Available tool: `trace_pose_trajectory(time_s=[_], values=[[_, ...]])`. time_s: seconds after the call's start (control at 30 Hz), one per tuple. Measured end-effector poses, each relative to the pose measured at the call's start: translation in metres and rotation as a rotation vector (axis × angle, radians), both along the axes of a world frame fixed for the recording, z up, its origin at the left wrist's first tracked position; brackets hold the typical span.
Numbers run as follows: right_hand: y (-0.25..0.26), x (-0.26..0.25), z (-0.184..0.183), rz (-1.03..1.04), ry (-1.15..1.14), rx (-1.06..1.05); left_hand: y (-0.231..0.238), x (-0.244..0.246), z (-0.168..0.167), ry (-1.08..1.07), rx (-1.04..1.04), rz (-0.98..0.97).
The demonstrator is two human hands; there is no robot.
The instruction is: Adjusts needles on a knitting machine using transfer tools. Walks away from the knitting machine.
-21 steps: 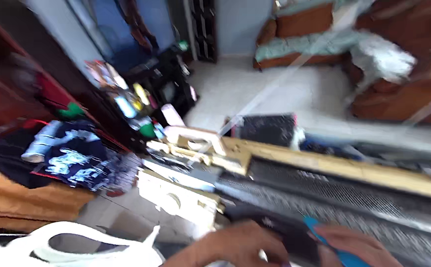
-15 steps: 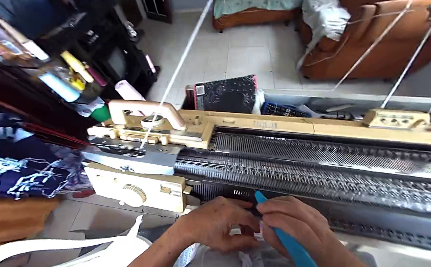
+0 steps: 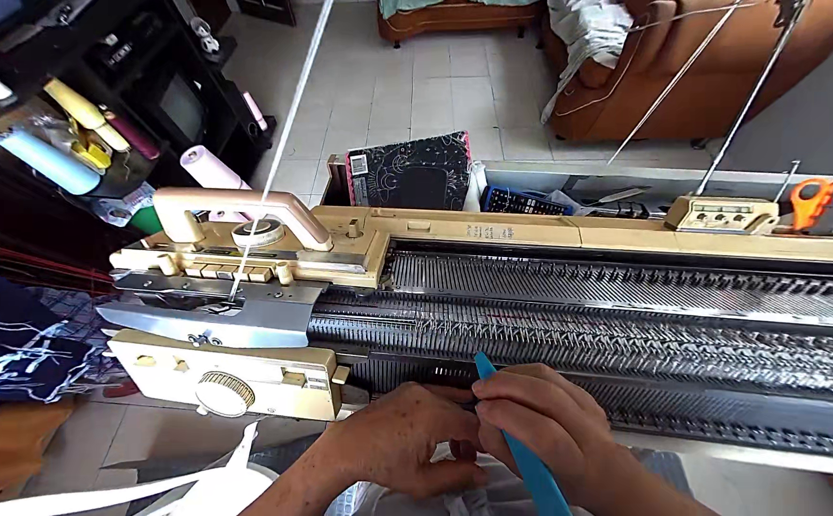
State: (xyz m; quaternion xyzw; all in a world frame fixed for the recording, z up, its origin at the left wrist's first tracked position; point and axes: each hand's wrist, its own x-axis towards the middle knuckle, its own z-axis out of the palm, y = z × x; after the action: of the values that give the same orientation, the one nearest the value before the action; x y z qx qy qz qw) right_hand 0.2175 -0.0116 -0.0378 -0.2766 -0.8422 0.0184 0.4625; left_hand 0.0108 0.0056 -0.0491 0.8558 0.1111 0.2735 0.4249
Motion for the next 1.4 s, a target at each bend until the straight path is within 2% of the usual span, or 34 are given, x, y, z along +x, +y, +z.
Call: trace_pose_trajectory(time_s=[1.17, 1.3, 1.4], values=[[0.005, 0.003, 0.000, 0.016, -0.045, 0.009, 0.001, -0.001, 0.004, 0.012, 0.022, 0.004], [0.009, 0.002, 0.009, 0.010, -0.017, 0.004, 0.002, -0.001, 0.006, 0.019, 0.022, -0.004], [0.027, -0.001, 0.031, -0.094, 0.100, -0.089, 0.002, -0.001, 0.005, 0.065, -0.033, -0.024]])
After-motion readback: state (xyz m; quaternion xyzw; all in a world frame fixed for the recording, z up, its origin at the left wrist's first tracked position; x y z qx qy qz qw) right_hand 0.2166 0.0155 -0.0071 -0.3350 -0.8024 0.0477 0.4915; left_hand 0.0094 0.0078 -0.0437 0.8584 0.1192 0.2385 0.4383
